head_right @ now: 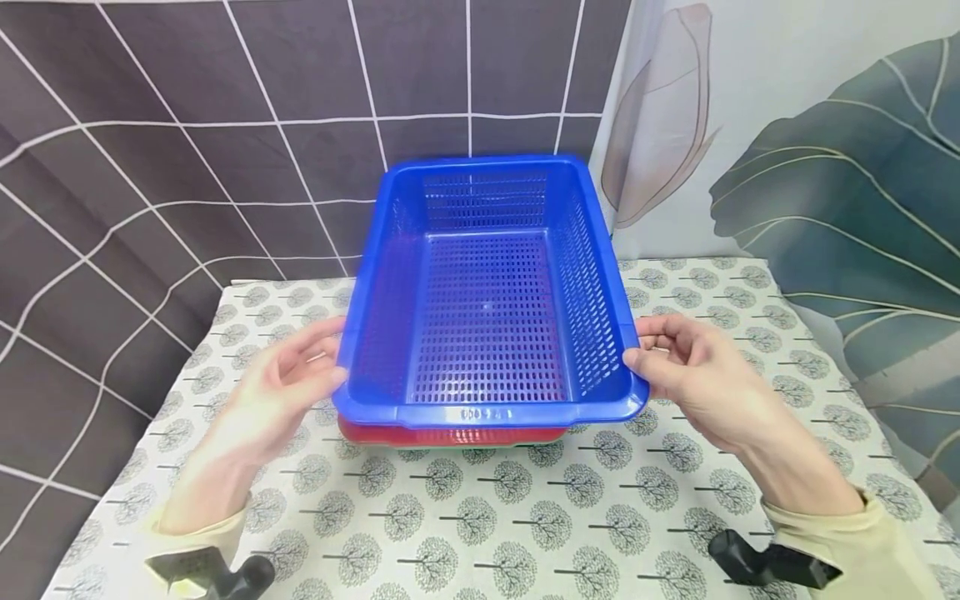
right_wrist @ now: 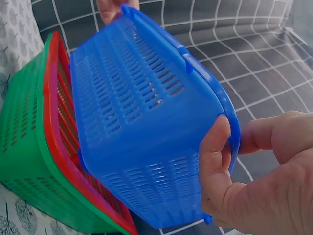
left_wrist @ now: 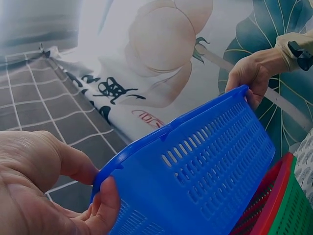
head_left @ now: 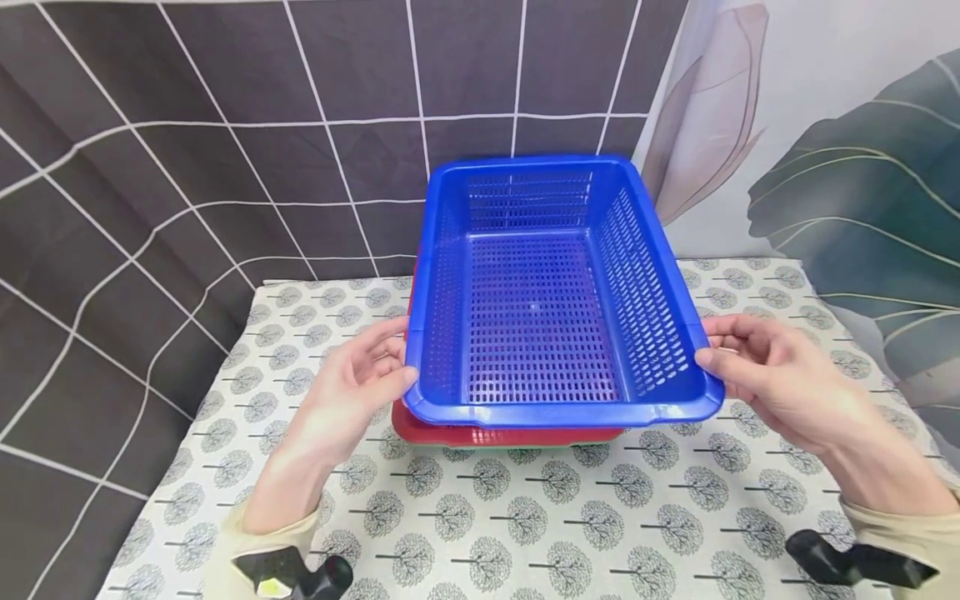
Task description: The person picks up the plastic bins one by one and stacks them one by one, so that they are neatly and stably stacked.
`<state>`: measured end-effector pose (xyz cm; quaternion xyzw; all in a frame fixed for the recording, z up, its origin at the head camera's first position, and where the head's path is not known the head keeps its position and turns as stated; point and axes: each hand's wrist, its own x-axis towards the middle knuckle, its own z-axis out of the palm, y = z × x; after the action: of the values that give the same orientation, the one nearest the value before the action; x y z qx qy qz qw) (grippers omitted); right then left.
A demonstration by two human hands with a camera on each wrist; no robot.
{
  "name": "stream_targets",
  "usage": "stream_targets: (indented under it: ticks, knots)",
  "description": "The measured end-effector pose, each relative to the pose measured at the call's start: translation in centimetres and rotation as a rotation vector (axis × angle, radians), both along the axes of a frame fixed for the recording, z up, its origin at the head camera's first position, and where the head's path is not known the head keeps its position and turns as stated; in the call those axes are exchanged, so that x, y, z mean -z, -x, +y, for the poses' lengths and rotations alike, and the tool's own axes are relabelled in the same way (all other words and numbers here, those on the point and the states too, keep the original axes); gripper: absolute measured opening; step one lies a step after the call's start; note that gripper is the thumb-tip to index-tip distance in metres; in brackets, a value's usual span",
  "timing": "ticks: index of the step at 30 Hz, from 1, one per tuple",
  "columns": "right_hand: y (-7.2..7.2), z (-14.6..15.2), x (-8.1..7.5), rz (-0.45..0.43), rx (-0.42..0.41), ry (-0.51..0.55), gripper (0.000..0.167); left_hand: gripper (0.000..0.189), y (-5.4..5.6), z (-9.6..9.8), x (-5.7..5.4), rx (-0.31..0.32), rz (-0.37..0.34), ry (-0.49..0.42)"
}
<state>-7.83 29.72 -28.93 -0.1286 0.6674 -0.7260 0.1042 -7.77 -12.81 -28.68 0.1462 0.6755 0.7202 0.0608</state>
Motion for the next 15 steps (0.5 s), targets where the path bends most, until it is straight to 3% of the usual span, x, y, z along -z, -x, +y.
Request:
stream_targets:
  ticks: [7, 15]
  knots:
    - [0.1, -1.1, 0.0, -0.031, -0.015, -0.053, 0.024, 0.057, -0.1, -1.2, 0.5, 0.031, 0.039, -0.009]
    - [0.1, -2.0, 0.3, 0.007, -0.022, -0.091, 0.022, 0.055, -0.3, -2.1, 0.7, 0.057, 0.060, -0.016]
